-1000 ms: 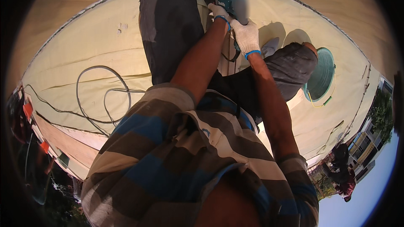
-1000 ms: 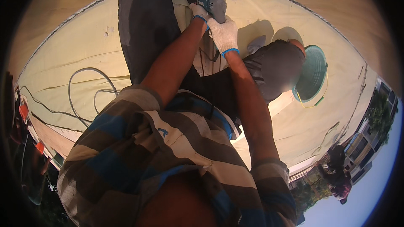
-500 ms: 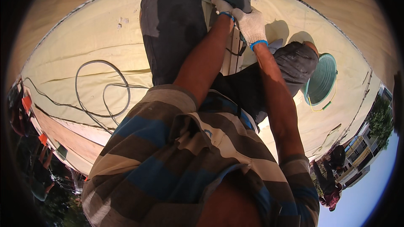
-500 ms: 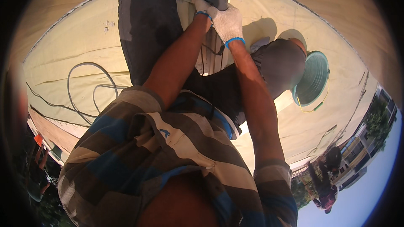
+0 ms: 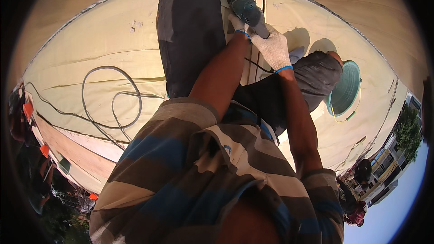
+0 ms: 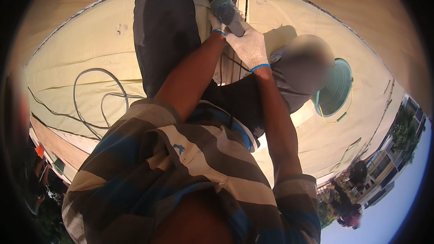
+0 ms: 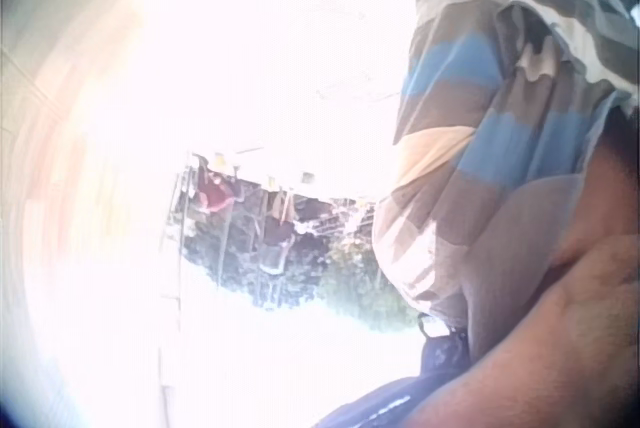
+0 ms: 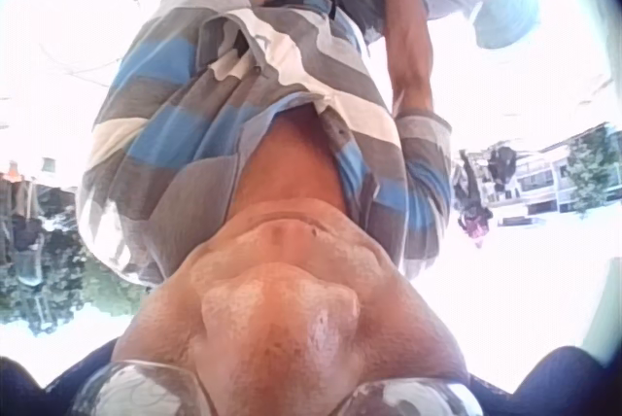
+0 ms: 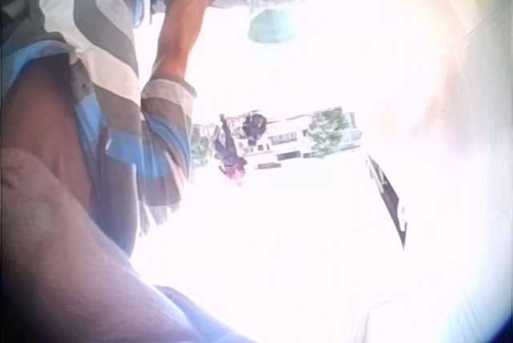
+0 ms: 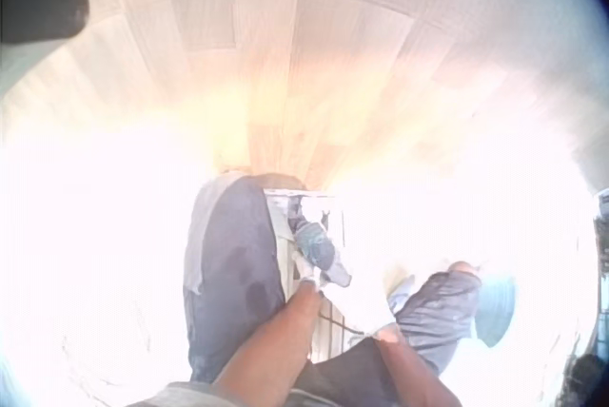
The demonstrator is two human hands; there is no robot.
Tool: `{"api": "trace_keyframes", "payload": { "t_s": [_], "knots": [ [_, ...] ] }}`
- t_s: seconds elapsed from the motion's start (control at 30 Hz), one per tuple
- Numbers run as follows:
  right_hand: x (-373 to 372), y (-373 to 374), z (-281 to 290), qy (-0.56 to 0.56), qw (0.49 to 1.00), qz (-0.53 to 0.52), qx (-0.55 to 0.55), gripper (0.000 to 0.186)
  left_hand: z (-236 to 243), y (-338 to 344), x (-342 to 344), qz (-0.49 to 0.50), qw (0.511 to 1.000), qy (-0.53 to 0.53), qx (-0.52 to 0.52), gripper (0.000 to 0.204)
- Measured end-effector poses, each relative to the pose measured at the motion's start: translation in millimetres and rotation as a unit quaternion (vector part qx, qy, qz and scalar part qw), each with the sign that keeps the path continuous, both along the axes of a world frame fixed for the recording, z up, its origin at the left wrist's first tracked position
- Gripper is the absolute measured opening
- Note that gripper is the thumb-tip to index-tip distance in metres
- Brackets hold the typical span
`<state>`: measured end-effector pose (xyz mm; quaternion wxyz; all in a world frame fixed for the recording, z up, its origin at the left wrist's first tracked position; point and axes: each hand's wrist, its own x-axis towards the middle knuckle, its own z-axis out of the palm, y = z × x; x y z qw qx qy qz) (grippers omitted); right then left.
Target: The person walks onto a rooftop construction area and uses a handheld jigsaw to cut a long wooden plank laid on a tarp. The person positions the plank, starts the jigsaw, and cuts along the plank's length while kneeling.
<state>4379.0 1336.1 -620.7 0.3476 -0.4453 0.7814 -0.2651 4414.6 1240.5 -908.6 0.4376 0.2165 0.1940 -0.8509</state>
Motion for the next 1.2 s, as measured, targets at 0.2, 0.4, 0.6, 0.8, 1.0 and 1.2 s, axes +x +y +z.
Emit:
{"api": "trace_keyframes", "payload": {
  "t_s": [0.2,0.4,0.6,0.8,1.0,1.2],
  "knots": [
    [-3,41,4,-0.062,0.991,-0.114,-0.015,0.038,126,32,1,-0.143,0.989,-0.041,0.010,0.107],
    [-9,51,0,-0.080,0.986,-0.138,-0.039,0.028,135,31,-1,-0.180,0.980,-0.081,-0.025,0.105],
    [-13,49,7,-0.093,0.984,-0.152,-0.028,0.025,139,34,-12,-0.173,0.973,-0.148,-0.043,0.103],
    [-19,44,-1,-0.121,0.983,-0.139,0.000,0.033,146,29,-8,-0.141,0.973,-0.182,-0.012,0.101],
    [-13,26,-2,-0.083,0.989,-0.119,-0.031,0.041,110,15,-16,-0.087,0.983,-0.160,-0.001,0.100],
    [-12,-9,6,-0.063,0.994,-0.084,0.004,0.041,54,-8,-25,-0.006,0.991,-0.134,-0.014,0.094]
  ]
}}
